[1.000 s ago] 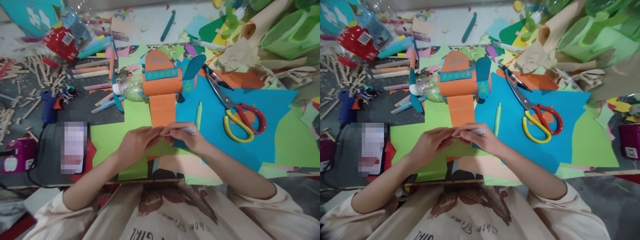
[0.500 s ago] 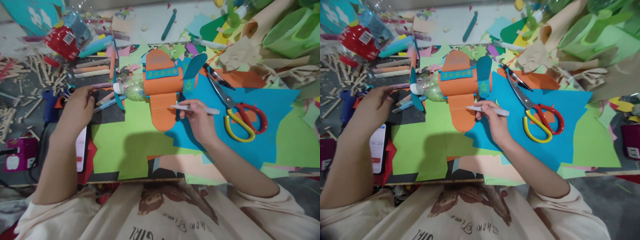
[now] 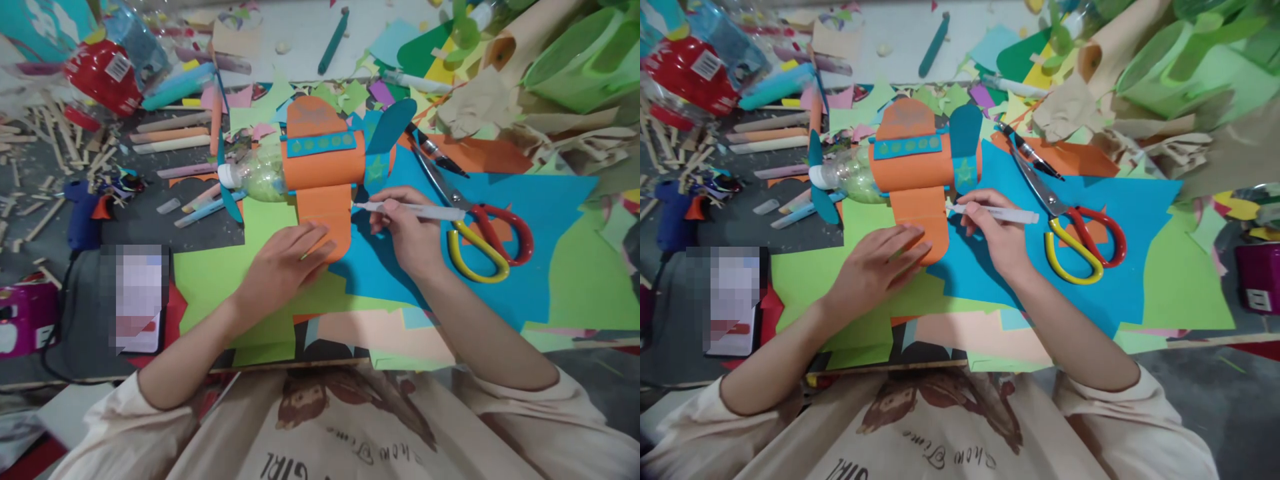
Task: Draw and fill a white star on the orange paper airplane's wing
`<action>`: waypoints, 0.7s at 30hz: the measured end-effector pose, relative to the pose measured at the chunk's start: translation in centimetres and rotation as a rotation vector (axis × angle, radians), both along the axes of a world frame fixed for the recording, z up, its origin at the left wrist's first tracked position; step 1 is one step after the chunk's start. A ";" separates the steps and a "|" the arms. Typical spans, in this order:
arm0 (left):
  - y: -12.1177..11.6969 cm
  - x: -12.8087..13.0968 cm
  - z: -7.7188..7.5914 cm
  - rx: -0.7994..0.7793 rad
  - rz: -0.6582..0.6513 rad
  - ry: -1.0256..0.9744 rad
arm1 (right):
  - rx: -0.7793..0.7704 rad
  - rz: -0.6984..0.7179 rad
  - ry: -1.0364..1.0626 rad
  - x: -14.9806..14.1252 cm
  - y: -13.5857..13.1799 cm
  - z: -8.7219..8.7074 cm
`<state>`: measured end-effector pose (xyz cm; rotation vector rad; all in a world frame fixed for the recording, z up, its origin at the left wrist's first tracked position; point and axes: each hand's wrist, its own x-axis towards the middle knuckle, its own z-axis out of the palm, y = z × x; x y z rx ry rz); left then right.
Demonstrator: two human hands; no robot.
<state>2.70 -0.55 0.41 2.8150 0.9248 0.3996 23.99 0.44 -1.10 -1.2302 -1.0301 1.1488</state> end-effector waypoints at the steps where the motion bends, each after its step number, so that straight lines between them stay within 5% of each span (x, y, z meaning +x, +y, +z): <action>1: -0.1 0.1 -0.3 -0.003 -0.018 0.004 | 0.000 0.006 -0.011 0.0 0.0 0.0; 21: -1.2 -0.4 -1.4 0.064 -0.054 -0.072 | -0.047 0.057 -0.370 0.3 -0.2 0.3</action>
